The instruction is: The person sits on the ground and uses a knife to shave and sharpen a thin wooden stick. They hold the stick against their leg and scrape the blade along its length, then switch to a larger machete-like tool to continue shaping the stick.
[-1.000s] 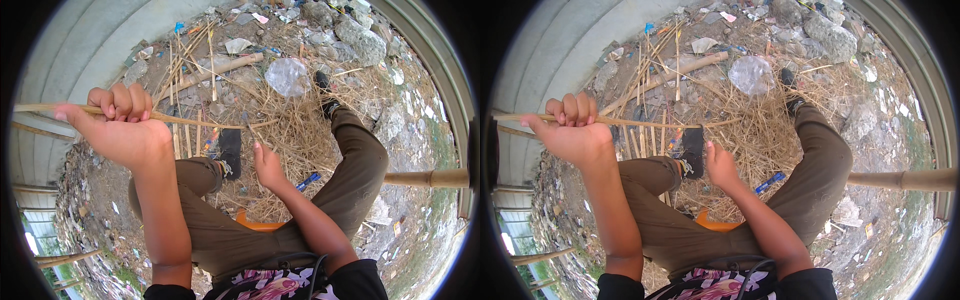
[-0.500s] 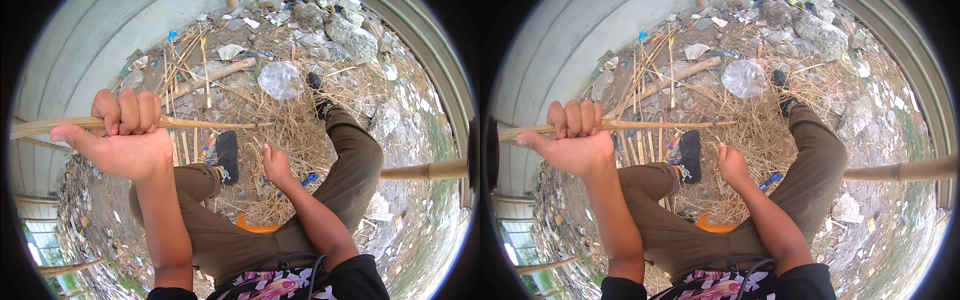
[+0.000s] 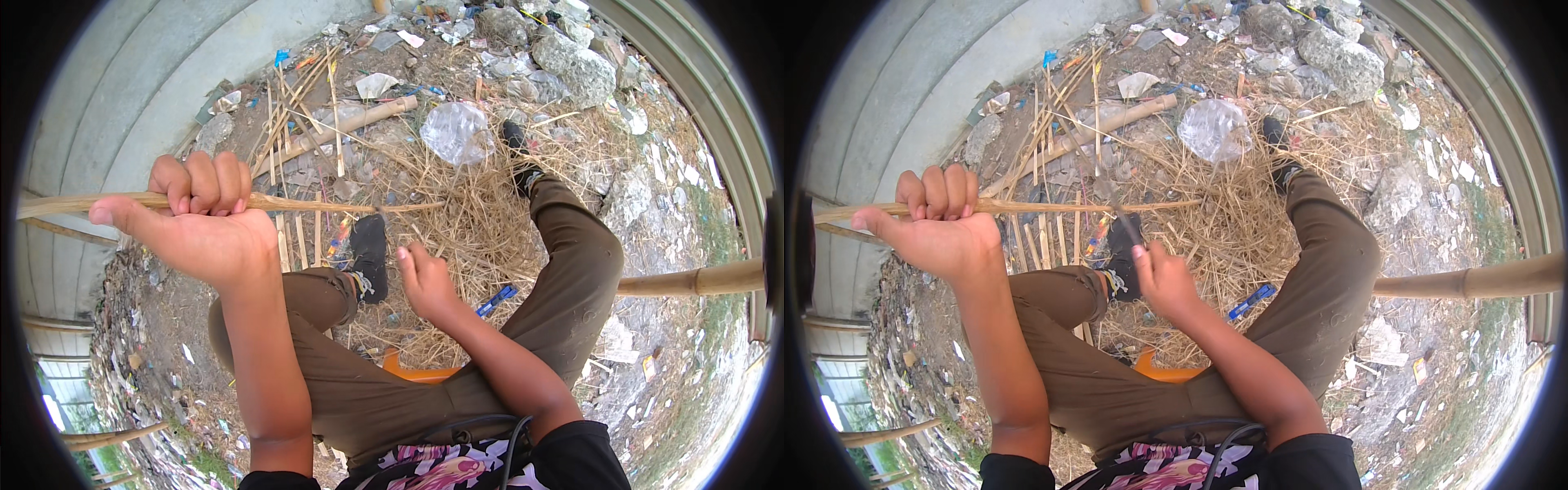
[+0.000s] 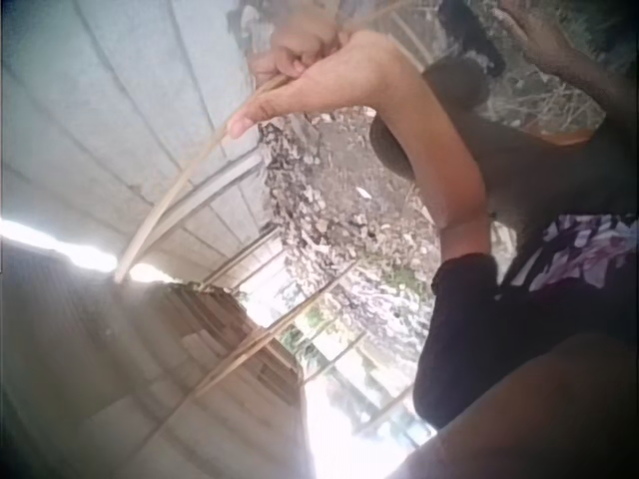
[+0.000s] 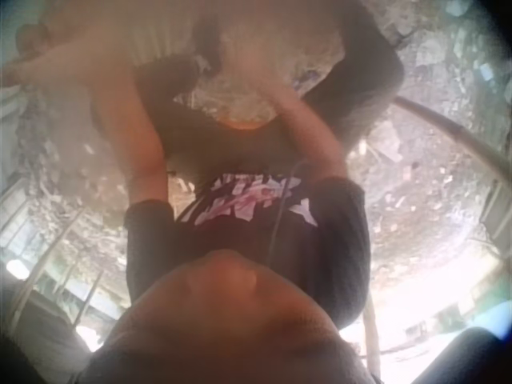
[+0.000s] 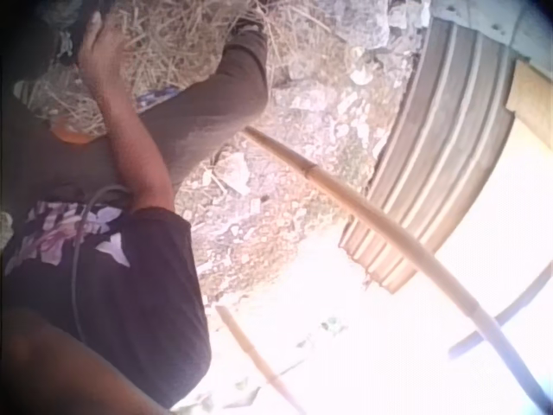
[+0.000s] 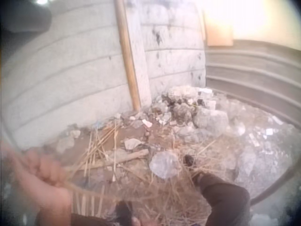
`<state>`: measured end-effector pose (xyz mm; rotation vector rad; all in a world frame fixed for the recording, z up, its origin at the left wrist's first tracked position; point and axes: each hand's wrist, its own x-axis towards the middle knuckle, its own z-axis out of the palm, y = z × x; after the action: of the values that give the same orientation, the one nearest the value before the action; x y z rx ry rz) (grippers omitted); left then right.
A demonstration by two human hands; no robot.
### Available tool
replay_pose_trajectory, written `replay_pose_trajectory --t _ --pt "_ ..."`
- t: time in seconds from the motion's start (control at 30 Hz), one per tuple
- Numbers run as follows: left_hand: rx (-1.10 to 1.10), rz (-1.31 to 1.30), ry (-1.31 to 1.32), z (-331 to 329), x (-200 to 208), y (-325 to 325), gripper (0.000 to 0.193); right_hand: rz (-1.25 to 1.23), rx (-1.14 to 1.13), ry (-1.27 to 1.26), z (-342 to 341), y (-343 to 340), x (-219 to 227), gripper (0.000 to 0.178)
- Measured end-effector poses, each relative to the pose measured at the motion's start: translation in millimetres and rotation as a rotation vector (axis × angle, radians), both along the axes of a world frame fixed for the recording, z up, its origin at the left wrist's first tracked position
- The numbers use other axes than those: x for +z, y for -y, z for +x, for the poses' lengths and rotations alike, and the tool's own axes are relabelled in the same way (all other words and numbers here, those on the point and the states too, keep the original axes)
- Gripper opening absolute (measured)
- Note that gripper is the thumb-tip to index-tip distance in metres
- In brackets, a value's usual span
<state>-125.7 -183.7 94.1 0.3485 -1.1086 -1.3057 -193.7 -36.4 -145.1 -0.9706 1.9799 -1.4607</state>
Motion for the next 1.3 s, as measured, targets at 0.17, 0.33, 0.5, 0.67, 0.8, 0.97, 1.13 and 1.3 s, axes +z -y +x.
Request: replay_pose_trajectory --t 0.17,0.33,0.5,0.67,0.8,0.97,1.13,1.3 --pt "-0.032 0.033 0.023 -8.8 2.3 -3.5 0.072 0.264 -0.082 0.125 -10.7 5.5 -32.6 0.045" --pt "-0.101 0.003 -0.023 -1.4 0.5 -4.7 0.072 0.155 -0.102 0.027 -7.7 9.4 -20.0 0.045" --pt "-0.157 0.002 0.004 3.7 2.7 -3.3 0.072 0.108 -0.047 0.011 -11.8 5.1 -38.3 0.047" --pt "-0.112 0.017 -0.033 3.6 2.9 -1.4 0.072 0.245 -0.170 0.071 -24.8 5.6 -47.7 0.048" --pt "-0.124 0.007 -0.016 5.0 -0.6 -0.2 0.072 0.016 -0.046 0.057 -13.2 11.0 -17.1 0.048" --pt "-0.183 0.013 -0.037 10.2 -1.6 6.0 0.071 0.167 -0.162 0.199 -34.9 7.6 -55.1 0.050" --pt "-0.218 -0.012 -0.077 15.3 -3.1 9.5 0.070 0.042 -0.052 0.074 -19.1 12.6 -25.5 0.051" --pt "-0.294 -0.031 -0.058 9.2 1.4 2.9 0.071 0.179 -0.119 0.088 -34.4 6.8 -59.3 0.051"
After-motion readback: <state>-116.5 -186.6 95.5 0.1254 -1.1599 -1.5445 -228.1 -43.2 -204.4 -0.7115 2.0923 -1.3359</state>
